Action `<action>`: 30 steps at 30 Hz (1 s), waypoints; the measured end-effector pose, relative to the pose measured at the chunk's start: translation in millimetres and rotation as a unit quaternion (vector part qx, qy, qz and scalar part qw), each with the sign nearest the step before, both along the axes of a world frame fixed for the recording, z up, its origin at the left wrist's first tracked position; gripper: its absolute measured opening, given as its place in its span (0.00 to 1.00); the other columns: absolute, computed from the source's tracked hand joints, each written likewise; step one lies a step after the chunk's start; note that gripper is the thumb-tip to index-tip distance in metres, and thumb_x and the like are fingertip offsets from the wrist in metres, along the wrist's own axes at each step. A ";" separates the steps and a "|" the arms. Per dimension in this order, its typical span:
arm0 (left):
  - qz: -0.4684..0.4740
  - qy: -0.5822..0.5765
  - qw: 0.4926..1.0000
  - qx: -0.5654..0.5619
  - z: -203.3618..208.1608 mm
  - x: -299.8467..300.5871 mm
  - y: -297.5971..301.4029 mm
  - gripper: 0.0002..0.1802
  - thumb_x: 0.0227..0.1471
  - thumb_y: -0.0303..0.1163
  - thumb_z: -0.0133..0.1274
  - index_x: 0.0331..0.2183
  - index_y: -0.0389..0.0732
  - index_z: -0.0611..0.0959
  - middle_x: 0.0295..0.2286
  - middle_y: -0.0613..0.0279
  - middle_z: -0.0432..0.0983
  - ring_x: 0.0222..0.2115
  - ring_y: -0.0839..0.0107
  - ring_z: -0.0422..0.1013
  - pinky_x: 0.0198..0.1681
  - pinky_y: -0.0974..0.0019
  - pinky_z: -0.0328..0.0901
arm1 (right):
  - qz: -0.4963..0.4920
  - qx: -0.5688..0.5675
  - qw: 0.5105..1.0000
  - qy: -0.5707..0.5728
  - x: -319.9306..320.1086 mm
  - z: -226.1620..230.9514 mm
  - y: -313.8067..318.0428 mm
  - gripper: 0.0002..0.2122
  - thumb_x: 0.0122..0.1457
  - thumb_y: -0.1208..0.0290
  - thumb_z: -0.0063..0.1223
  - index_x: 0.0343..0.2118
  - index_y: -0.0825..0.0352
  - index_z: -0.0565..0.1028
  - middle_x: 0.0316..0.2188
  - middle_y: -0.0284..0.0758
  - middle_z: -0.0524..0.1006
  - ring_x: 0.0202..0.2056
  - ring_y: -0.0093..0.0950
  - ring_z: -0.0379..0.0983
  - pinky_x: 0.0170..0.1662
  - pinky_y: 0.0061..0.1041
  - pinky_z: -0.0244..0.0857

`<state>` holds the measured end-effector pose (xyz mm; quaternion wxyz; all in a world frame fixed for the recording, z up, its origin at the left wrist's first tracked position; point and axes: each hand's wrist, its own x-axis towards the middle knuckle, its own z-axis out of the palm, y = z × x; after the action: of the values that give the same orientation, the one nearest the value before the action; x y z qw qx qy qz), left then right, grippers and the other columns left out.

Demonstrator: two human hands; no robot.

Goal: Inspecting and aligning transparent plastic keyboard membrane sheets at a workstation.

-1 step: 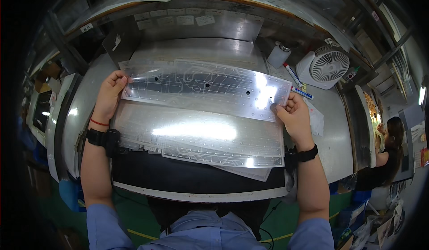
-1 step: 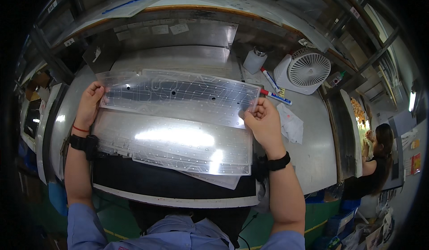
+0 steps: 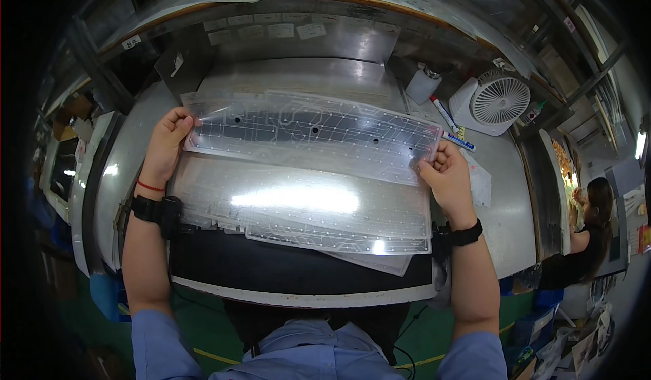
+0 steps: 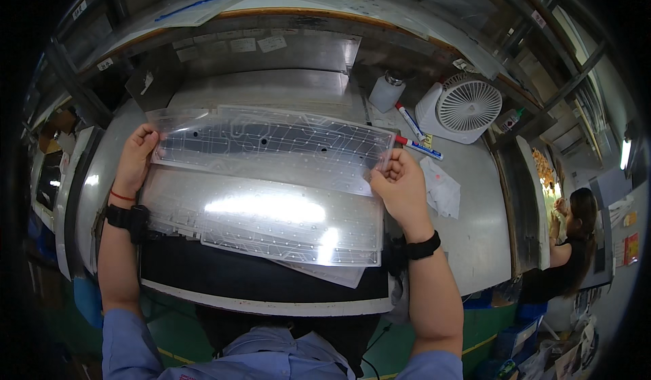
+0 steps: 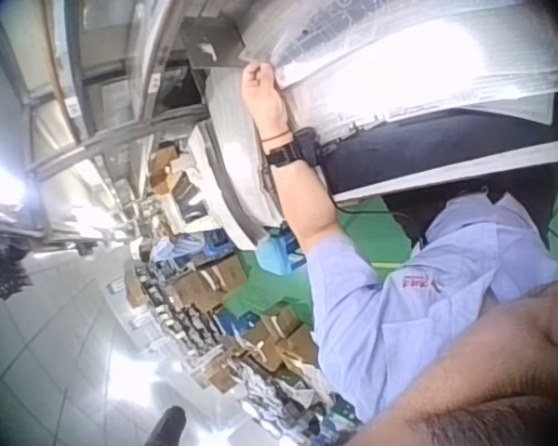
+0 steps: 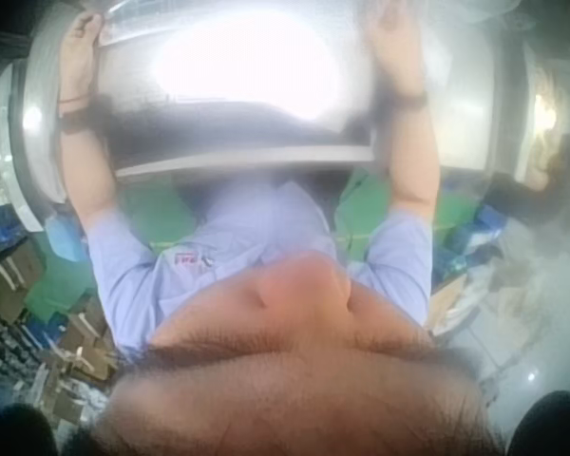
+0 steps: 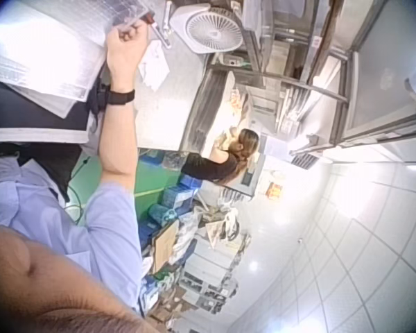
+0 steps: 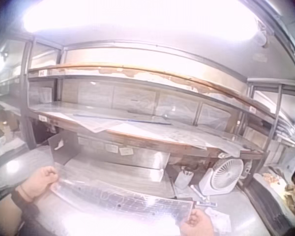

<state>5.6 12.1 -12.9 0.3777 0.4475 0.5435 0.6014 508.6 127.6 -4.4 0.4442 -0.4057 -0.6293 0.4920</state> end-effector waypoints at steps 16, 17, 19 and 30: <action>-0.001 -0.001 1.000 -0.007 -0.4 -3.2 0.4 0.07 0.64 0.29 0.49 0.42 0.38 0.78 0.33 0.67 0.78 0.26 0.83 0.71 0.33 0.79 0.66 | 0.013 -0.020 1.000 0.017 2.8 1.1 -0.5 0.14 0.54 0.84 0.55 0.44 0.72 0.71 0.33 0.33 0.79 0.33 0.17 0.75 0.39 0.15 0.69; -0.001 -0.002 1.000 -0.007 -0.6 -3.4 0.3 0.08 0.64 0.29 0.49 0.42 0.38 0.78 0.33 0.67 0.78 0.26 0.83 0.71 0.33 0.79 0.66 | 0.013 -0.017 1.000 0.015 2.9 1.4 -0.6 0.14 0.54 0.84 0.55 0.44 0.72 0.71 0.33 0.33 0.79 0.33 0.17 0.75 0.39 0.15 0.69; 0.002 -0.003 1.000 -0.009 -0.5 -3.3 0.4 0.08 0.64 0.29 0.49 0.42 0.38 0.78 0.33 0.67 0.78 0.26 0.83 0.71 0.32 0.79 0.66 | 0.013 -0.021 1.000 0.020 3.6 1.3 -0.5 0.13 0.55 0.84 0.53 0.45 0.73 0.71 0.34 0.34 0.79 0.33 0.18 0.76 0.39 0.16 0.69; 0.018 0.011 0.999 -0.026 -0.2 -2.3 1.0 0.05 0.64 0.29 0.48 0.40 0.41 0.77 0.34 0.68 0.77 0.26 0.82 0.70 0.31 0.79 0.66 | -0.053 -0.034 0.996 0.059 3.6 -0.2 3.9 0.13 0.68 0.76 0.41 0.52 0.74 0.69 0.32 0.36 0.79 0.29 0.21 0.75 0.33 0.17 0.69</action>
<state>3.3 13.1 -13.1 0.3724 0.4344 0.5710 0.5888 512.2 131.5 -4.6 0.4915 -0.4235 -0.5628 0.5121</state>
